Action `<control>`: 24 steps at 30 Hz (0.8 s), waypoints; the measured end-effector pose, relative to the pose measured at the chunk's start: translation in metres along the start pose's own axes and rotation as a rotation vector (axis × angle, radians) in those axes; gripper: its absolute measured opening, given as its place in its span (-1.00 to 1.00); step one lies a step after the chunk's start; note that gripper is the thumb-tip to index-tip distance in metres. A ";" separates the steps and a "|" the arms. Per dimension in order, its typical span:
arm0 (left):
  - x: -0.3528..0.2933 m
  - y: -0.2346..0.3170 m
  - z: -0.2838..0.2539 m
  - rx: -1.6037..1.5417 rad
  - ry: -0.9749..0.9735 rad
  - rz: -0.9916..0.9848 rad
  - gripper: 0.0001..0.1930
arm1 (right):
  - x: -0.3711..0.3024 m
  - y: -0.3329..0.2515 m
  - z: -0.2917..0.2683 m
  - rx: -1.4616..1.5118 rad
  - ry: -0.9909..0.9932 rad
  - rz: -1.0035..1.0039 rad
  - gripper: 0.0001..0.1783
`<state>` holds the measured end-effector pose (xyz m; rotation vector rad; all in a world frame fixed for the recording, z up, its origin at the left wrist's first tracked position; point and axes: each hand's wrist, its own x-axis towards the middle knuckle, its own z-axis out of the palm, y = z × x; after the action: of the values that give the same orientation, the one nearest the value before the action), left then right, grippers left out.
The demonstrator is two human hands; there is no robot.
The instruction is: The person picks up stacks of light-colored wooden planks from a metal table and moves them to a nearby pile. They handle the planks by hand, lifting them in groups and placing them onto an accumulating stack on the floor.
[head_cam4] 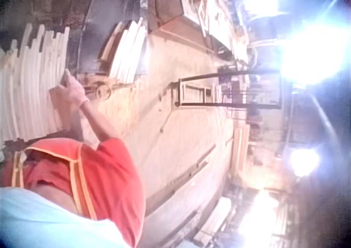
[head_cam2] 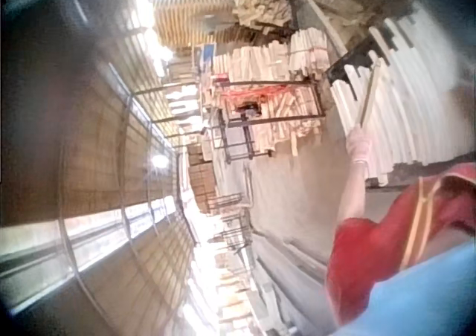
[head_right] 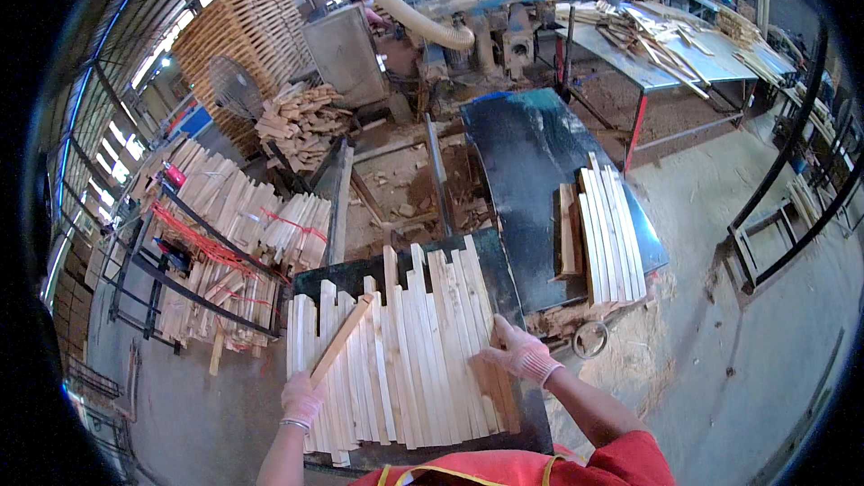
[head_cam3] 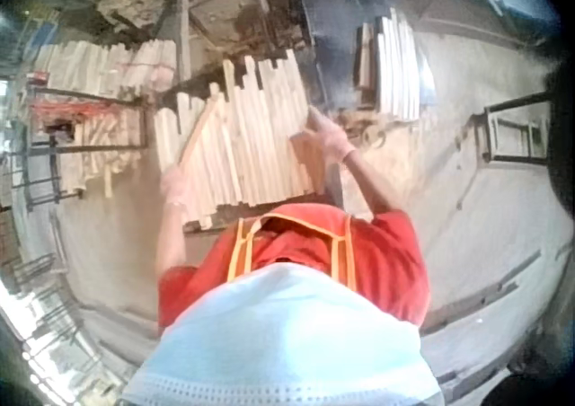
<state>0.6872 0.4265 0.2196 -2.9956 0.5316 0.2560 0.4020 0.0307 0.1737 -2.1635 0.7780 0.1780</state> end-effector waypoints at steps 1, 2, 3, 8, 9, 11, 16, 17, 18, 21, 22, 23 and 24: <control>0.000 -0.005 0.002 0.000 0.003 0.001 -0.59 | -0.003 0.002 -0.001 0.046 -0.014 -0.006 0.12; -0.002 -0.004 0.001 -0.002 0.018 0.008 -0.59 | -0.010 0.008 0.000 0.093 -0.026 0.004 0.10; -0.002 -0.001 0.001 -0.008 0.033 0.020 -0.60 | -0.017 0.016 0.003 0.138 -0.033 0.015 0.07; -0.008 0.009 0.001 0.000 0.086 0.026 -0.65 | -0.073 0.011 0.012 0.157 -0.039 -0.097 -0.03; -0.005 0.006 0.005 0.009 0.097 0.028 -0.66 | -0.079 0.008 0.014 0.145 -0.007 -0.112 -0.04; 0.000 0.006 0.004 -0.027 0.085 -0.001 -0.68 | -0.088 0.014 0.018 0.121 0.052 -0.140 -0.07; -0.014 0.036 -0.029 -0.284 0.090 0.130 -0.64 | -0.098 0.068 -0.018 0.642 0.112 -0.124 -0.22; -0.023 0.054 -0.040 -0.407 0.099 0.180 -0.62 | -0.106 0.081 -0.047 0.587 0.177 -0.115 -0.27; -0.034 0.067 -0.045 -0.568 0.067 0.230 -0.59 | -0.106 0.091 -0.072 0.532 0.219 -0.120 -0.31; -0.058 0.117 -0.040 -0.946 -0.007 0.288 -0.47 | -0.095 0.161 -0.136 0.880 0.568 -0.005 -0.37; -0.062 0.134 -0.036 -0.971 -0.020 0.273 -0.43 | -0.087 0.196 -0.157 0.982 0.721 -0.075 -0.36; -0.064 0.147 -0.034 -0.995 -0.019 0.245 -0.39 | -0.083 0.214 -0.180 1.174 0.801 -0.102 -0.35; -0.061 0.154 -0.024 -0.783 -0.005 0.231 -0.38 | -0.074 0.252 -0.203 1.093 0.876 -0.036 -0.33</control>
<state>0.5808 0.2994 0.2456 -3.6628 0.9710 0.6150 0.1684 -0.2055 0.1712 -1.1158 0.9678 -1.0435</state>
